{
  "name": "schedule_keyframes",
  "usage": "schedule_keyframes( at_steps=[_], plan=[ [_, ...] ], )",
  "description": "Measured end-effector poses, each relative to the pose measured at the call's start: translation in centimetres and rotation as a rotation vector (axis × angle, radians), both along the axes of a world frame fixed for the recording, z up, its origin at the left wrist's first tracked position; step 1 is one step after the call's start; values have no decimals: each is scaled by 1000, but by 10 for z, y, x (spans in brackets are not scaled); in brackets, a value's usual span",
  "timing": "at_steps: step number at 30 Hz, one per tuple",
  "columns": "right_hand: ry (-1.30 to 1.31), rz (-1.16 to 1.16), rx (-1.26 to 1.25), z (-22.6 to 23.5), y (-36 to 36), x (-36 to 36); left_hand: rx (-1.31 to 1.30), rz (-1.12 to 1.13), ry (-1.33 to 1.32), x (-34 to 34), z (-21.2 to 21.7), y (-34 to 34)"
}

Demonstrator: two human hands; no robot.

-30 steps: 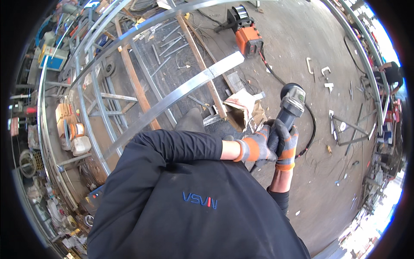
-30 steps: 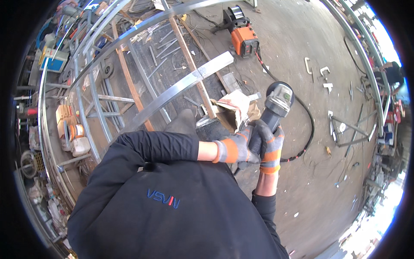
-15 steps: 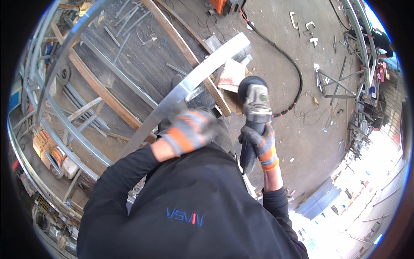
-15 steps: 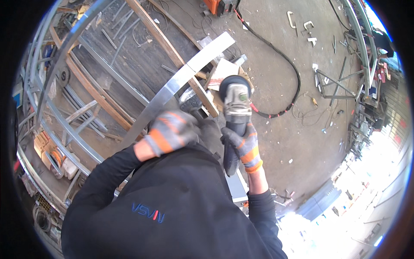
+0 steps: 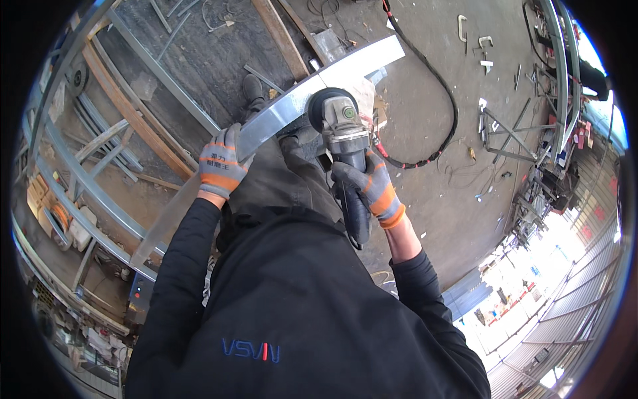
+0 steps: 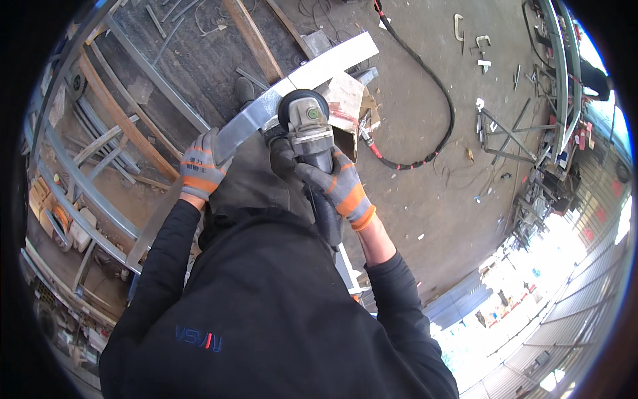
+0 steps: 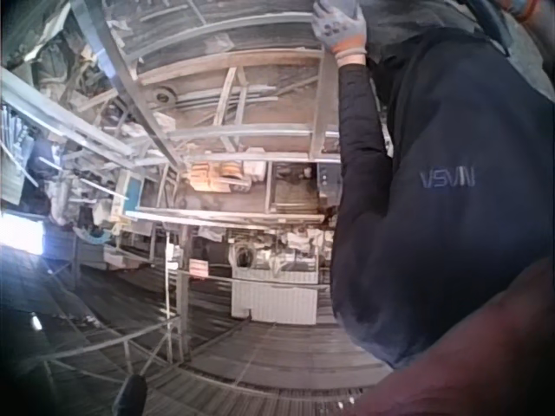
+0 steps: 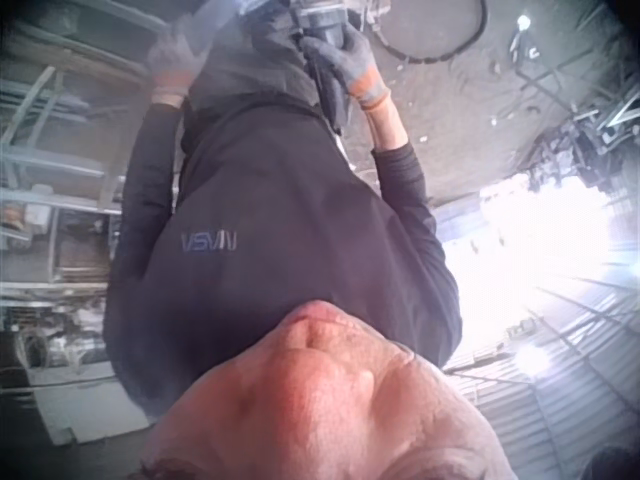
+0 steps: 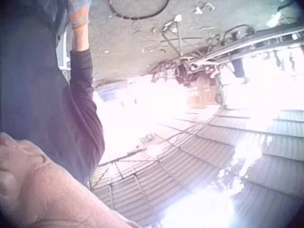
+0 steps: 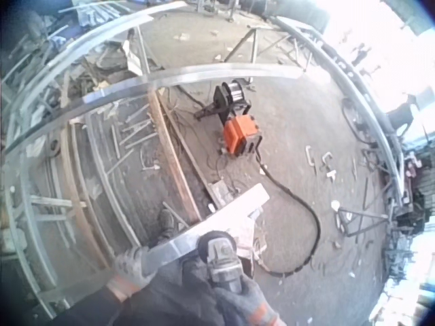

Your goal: The person welds a curved metal bar using a handheld welding torch, then grinds the weld seam with an angle grinder. The person repositions the bar and repeats welding and grinding steps to smooth the joint.

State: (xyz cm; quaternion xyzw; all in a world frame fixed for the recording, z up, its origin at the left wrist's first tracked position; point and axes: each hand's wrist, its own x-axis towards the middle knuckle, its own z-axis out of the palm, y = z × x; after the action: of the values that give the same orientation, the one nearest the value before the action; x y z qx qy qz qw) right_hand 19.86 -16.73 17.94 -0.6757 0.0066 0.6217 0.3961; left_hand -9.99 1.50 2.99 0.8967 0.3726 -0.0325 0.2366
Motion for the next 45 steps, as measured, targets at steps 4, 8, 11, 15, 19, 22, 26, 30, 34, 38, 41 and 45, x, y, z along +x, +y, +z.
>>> schedule_keyframes(
  at_steps=[4,8,11,15,19,22,26,30,34,38,41,45],
  plan=[
    [-128,94,91,-9,22,5,-53,-10,57,3,0,3],
    [-227,153,118,-5,29,3,-87,-7,54,2,-8,4],
    [-82,57,-62,1,31,2,-65,-22,33,-3,-15,5],
    [-358,341,65,3,39,4,-26,-60,75,-8,-22,4],
    [-46,15,-83,10,41,3,-5,-68,42,-11,-25,2],
    [-61,26,-82,10,41,3,-40,-63,46,-12,-27,1],
    [-31,26,-181,9,42,9,-95,-35,28,-11,-28,1],
    [-148,115,-100,8,43,13,-53,-52,32,-9,-29,2],
    [-58,-1,-100,9,44,11,-30,-64,29,-8,-28,3],
    [-102,66,-147,8,44,11,-12,-61,-2,-8,-28,3],
    [-64,49,-182,6,45,12,1,-73,17,-6,-29,3],
    [-103,35,-112,7,45,14,-42,-43,15,-4,-27,4]
  ],
)
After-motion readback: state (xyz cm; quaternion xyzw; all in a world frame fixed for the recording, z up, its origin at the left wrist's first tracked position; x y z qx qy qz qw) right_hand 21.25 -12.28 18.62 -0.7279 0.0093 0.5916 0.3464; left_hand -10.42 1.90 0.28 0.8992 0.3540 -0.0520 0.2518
